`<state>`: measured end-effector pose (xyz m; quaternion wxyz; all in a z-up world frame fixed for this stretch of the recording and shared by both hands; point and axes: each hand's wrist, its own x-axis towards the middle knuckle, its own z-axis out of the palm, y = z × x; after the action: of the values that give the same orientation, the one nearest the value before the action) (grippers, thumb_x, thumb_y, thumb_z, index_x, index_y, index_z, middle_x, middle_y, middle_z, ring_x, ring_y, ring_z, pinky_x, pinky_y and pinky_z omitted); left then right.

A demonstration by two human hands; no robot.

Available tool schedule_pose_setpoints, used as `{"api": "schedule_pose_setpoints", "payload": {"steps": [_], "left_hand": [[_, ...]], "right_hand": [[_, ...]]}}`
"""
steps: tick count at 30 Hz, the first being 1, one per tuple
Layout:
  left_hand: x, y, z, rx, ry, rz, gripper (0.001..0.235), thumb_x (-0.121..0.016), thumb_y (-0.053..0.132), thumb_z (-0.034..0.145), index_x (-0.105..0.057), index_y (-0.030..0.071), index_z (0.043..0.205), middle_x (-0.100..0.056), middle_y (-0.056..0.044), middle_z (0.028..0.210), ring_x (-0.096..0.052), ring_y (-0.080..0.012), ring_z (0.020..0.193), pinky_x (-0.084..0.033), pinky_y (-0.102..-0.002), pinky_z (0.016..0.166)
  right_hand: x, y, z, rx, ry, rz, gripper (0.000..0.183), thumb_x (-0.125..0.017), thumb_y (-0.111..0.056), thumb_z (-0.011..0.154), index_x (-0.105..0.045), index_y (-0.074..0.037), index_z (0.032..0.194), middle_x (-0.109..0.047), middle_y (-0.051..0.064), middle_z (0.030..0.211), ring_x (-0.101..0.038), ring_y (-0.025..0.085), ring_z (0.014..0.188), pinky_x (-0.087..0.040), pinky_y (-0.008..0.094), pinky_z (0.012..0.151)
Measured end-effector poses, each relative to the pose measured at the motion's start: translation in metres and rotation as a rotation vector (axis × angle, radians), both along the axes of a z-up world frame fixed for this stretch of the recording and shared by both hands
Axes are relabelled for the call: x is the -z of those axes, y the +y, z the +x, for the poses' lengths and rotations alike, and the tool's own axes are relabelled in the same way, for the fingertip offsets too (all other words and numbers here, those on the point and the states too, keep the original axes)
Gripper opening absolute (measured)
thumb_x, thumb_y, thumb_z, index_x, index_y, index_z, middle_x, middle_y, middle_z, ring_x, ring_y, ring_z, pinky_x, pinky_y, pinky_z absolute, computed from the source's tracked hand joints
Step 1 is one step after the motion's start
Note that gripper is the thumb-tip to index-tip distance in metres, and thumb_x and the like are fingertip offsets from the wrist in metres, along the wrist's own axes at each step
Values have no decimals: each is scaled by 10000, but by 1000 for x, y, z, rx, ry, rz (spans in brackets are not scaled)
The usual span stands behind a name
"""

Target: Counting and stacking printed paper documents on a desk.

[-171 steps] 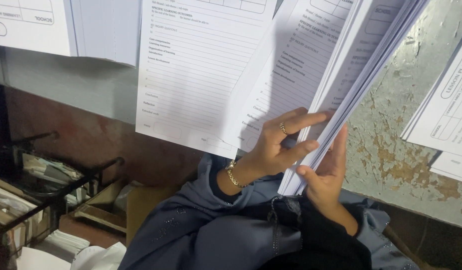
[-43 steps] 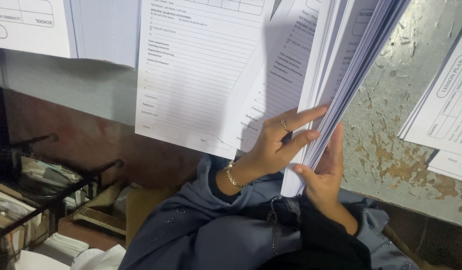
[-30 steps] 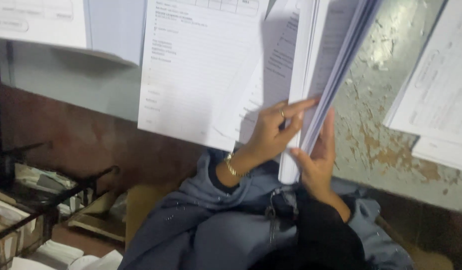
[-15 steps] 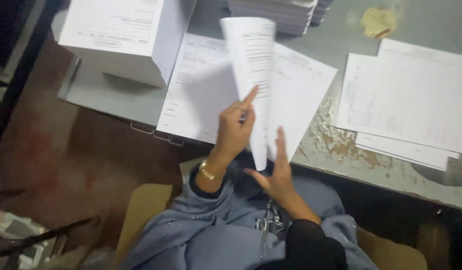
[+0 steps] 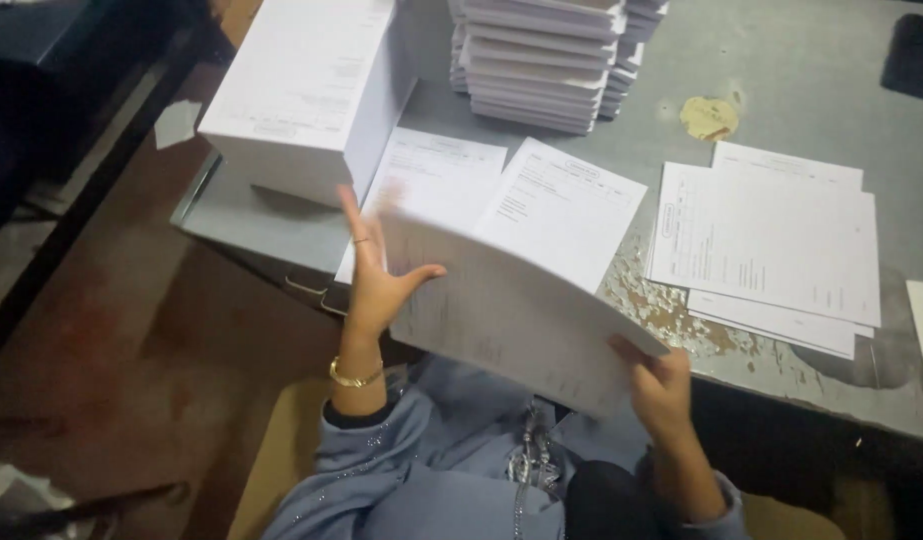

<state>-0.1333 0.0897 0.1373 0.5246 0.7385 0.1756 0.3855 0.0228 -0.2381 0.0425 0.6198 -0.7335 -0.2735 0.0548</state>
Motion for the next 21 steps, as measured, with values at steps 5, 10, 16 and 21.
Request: {"api": "schedule_pose_setpoints", "payload": {"steps": [5, 10, 16, 21], "left_hand": [[41, -8, 37, -72, 138, -196, 574, -916, 185, 739, -632, 83, 1227, -658, -150, 1176, -604, -280, 1137, -463, -432, 991], [23, -21, 53, -129, 43, -93, 293, -931, 175, 720, -787, 194, 974, -779, -16, 855, -752, -153, 828, -587, -311, 769], [53, -39, 60, 51, 388, -192, 524, -960, 236, 634, -723, 82, 1076, -764, -146, 1075, -709, -318, 1087, -525, -439, 977], [38, -44, 60, 45, 307, -249, 302, -895, 225, 768, -706, 26, 894, -747, -140, 832, -750, -270, 835, -564, -347, 784]], "right_hand": [[-22, -20, 22, -12, -181, 4, 217, -655, 22, 888, -773, 9, 1070, -766, 212, 964, -722, 322, 967, -542, 444, 822], [1, -24, 61, 47, -207, 134, 263, -754, -23, 876, -737, 21, 1135, -748, 162, 960, -713, 242, 872, -557, 408, 855], [36, 10, 62, 332, 257, -142, 618, -866, -88, 783, -619, 80, 1324, -676, 309, 1149, -609, 458, 1160, -459, 578, 958], [48, -2, 64, 246, 21, 26, 432, -858, -150, 839, -687, -21, 1214, -720, 161, 1001, -689, 290, 971, -539, 455, 887]]}}
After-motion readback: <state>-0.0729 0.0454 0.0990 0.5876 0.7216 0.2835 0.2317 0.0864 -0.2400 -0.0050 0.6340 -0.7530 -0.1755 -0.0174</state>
